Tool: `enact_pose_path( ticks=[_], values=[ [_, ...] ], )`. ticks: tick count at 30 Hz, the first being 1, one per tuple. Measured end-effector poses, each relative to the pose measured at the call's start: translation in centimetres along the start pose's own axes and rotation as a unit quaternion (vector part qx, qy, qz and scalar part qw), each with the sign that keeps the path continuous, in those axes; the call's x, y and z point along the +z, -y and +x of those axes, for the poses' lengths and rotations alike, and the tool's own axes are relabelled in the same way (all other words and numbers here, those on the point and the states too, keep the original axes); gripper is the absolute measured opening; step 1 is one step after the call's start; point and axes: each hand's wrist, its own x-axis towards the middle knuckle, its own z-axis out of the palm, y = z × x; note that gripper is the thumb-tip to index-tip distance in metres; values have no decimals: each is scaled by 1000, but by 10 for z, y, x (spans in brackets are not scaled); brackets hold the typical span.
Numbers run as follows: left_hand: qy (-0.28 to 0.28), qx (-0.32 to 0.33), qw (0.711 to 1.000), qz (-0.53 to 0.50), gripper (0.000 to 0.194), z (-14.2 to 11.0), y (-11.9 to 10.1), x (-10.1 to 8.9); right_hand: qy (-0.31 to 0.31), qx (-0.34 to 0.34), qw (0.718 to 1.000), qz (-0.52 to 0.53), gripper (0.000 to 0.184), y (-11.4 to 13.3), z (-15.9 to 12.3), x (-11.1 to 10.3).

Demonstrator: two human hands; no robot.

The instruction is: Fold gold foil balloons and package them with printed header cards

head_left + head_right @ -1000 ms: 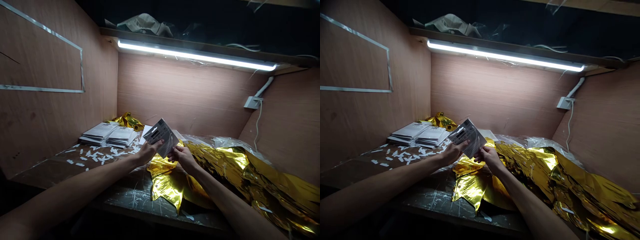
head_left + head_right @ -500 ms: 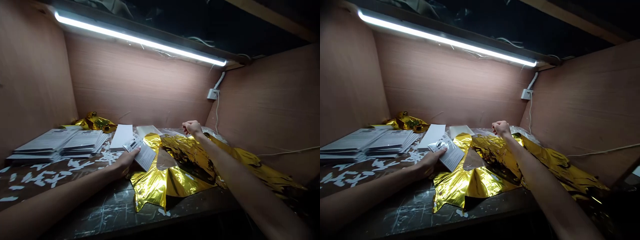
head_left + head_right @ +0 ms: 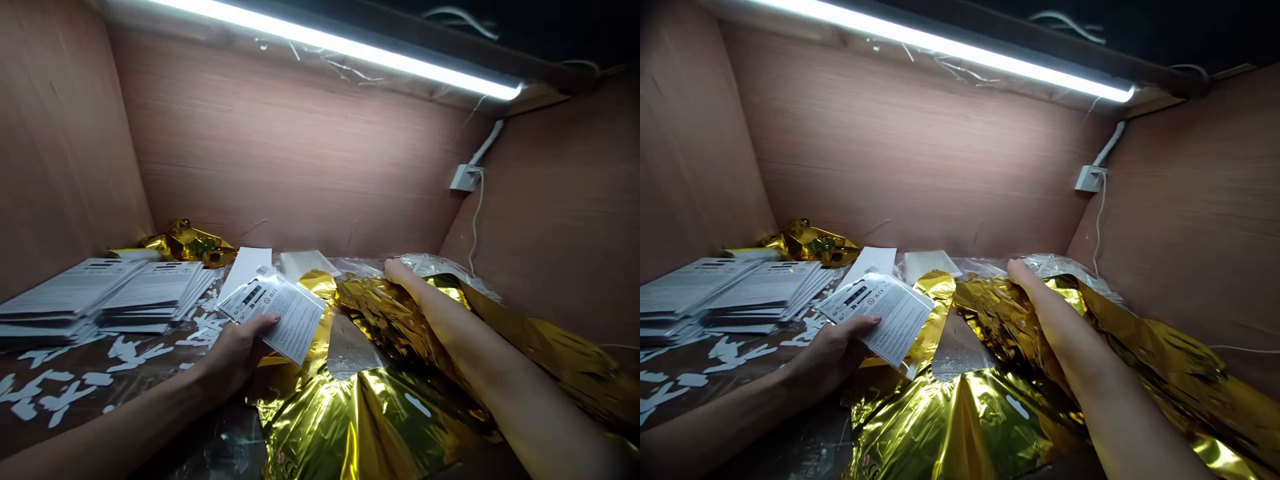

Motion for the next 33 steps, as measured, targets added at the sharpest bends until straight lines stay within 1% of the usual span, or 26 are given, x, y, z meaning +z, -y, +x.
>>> enact_pose_path(
  ticks=[2,4,7,9,12,14,16,18,19,20,21,22,23,24,25,26,28,30,33],
  values=[
    [-1,-7,1000,-18,17,-1,-5,-1,38,10,999,-15,31,1,9,4],
    [-3,-9,1000,-26,20,0,-7,-2,62,17,998,-28,24,3,14,4],
    [-21,7,999,-24,19,2,-9,-2,59,26,998,-27,15,6,10,-3],
    [-23,20,999,-14,16,2,-9,-2,37,39,998,-19,22,7,-1,-13],
    [-19,39,999,-12,17,-2,-11,2,-17,65,998,2,34,9,-22,-34],
    [-33,46,998,-31,19,-6,-14,6,-59,75,995,25,36,14,-39,-51],
    [-43,52,997,-49,21,-10,-18,9,-102,66,991,49,33,25,-57,-69],
    [-39,63,995,-61,23,-13,-22,10,-151,15,983,99,32,43,-80,-86],
    [-34,69,995,-65,24,-14,-24,10,-176,-30,973,148,32,54,-93,-93],
    [-26,74,995,-69,25,-14,-26,9,-199,-103,941,252,32,66,-108,-101],
    [-21,79,994,-73,26,-14,-27,8,-198,-175,895,360,31,79,-124,-107],
    [-16,84,993,-76,27,-14,-29,6,-175,-242,843,447,30,91,-141,-111],
    [-10,92,993,-79,28,-13,-30,4,-144,-297,800,501,30,102,-157,-114],
    [-7,102,991,-83,29,-12,-31,2,-116,-332,776,523,28,111,-173,-115],
    [-7,111,990,-86,29,-11,-32,0,-97,-353,767,526,26,119,-187,-115],
    [-7,118,989,-90,28,-10,-33,-2,-93,-367,767,518,23,125,-199,-112],
    [-4,126,988,-92,26,-9,-33,-4,-128,-377,775,491,17,133,-213,-102],
    [0,123,988,-92,23,-9,-32,-4,-166,-380,784,463,13,135,-218,-91],
    [-1,103,991,-87,23,-11,-30,-2,-180,-388,792,437,11,133,-219,-80]
  ],
)
